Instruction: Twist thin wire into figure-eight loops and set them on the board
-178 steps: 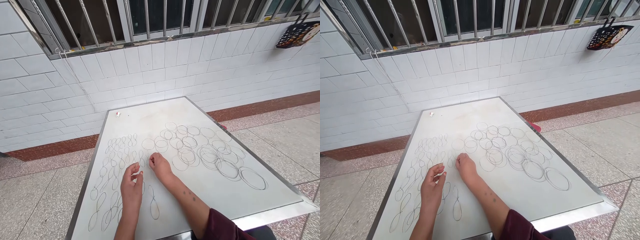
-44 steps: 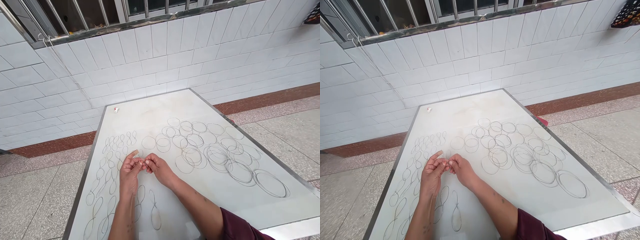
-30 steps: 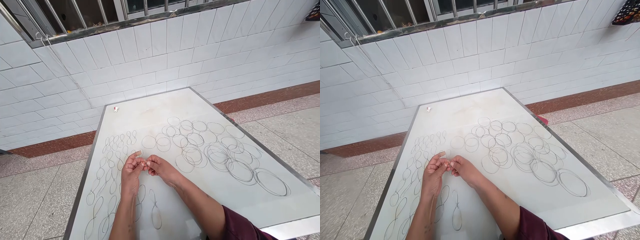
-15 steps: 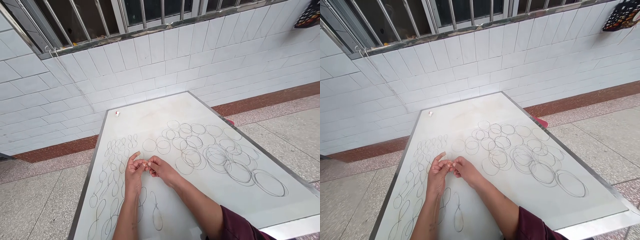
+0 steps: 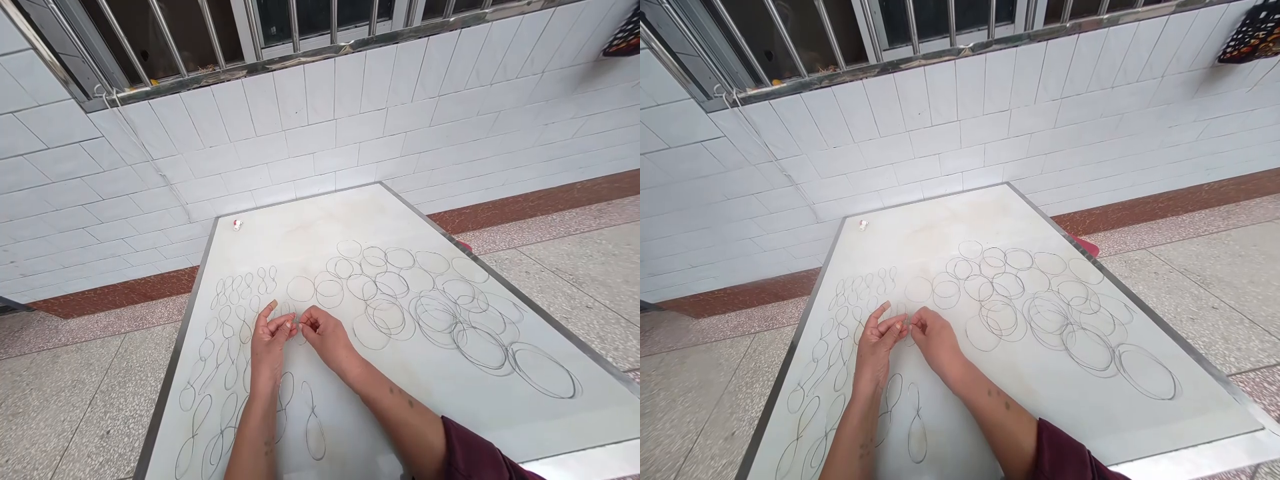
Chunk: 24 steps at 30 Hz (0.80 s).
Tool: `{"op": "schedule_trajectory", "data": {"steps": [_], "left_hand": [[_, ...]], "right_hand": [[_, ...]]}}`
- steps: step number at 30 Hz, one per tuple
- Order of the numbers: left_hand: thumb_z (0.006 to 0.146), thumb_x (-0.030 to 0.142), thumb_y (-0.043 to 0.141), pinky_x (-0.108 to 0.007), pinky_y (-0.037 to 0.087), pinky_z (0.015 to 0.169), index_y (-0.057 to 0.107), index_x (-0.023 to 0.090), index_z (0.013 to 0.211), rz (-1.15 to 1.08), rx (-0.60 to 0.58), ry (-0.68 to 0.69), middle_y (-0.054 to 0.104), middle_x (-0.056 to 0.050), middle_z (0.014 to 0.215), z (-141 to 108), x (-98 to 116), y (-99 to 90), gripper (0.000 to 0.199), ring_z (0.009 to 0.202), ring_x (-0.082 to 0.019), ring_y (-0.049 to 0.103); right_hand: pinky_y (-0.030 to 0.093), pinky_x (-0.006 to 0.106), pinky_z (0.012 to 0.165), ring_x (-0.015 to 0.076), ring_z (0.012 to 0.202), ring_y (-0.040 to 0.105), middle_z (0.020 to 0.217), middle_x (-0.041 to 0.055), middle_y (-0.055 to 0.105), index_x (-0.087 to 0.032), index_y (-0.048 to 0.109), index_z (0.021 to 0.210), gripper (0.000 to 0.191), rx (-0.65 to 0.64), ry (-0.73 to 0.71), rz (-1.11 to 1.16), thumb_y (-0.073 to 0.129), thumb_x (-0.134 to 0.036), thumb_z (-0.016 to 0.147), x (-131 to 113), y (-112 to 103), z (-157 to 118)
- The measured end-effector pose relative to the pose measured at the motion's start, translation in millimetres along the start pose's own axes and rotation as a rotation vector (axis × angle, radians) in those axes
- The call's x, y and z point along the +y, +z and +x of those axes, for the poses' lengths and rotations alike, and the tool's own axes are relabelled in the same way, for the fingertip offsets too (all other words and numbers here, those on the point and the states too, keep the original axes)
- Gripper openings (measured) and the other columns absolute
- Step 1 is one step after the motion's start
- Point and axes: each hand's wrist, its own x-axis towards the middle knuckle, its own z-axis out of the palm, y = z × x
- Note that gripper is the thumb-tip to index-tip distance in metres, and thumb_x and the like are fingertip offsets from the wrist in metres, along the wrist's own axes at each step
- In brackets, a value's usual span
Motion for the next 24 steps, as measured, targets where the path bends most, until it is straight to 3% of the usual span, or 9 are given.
{"op": "schedule_trajectory", "data": {"steps": [7,13,24], "left_hand": [[0.078,0.029,0.073,-0.041,0.051,0.090,0.061,0.023,0.122,0.044,0.103,0.076,0.071,-0.011,0.111,0,1,-3.0,0.046,0.094,-0.021,0.067],[0.077,0.031,0.073,-0.036,0.052,0.082,0.062,0.023,0.120,0.035,0.118,0.068,0.070,-0.011,0.112,4,-4,-6.8,0.045,0.095,-0.020,0.065],[0.078,0.032,0.071,-0.034,0.051,0.078,0.063,0.020,0.118,-0.059,0.116,0.051,0.070,-0.011,0.109,4,-5,-8.2,0.042,0.093,-0.020,0.063]], "right_hand": [[0.035,0.027,0.057,0.0144,0.067,0.053,0.082,-0.0014,0.064,-0.024,0.055,0.083,0.004,0.039,0.051,-0.277,0.053,-0.026,0.085,5,-1,7],[0.031,0.027,0.059,0.0166,0.075,0.053,0.082,0.0011,0.062,-0.023,0.054,0.083,0.005,0.076,0.010,-0.529,0.052,-0.021,0.086,10,4,14],[0.026,0.029,0.057,0.0186,0.073,0.053,0.080,0.0038,0.062,-0.022,0.050,0.078,0.012,0.068,0.005,-0.663,0.051,-0.025,0.090,6,8,19]]}}
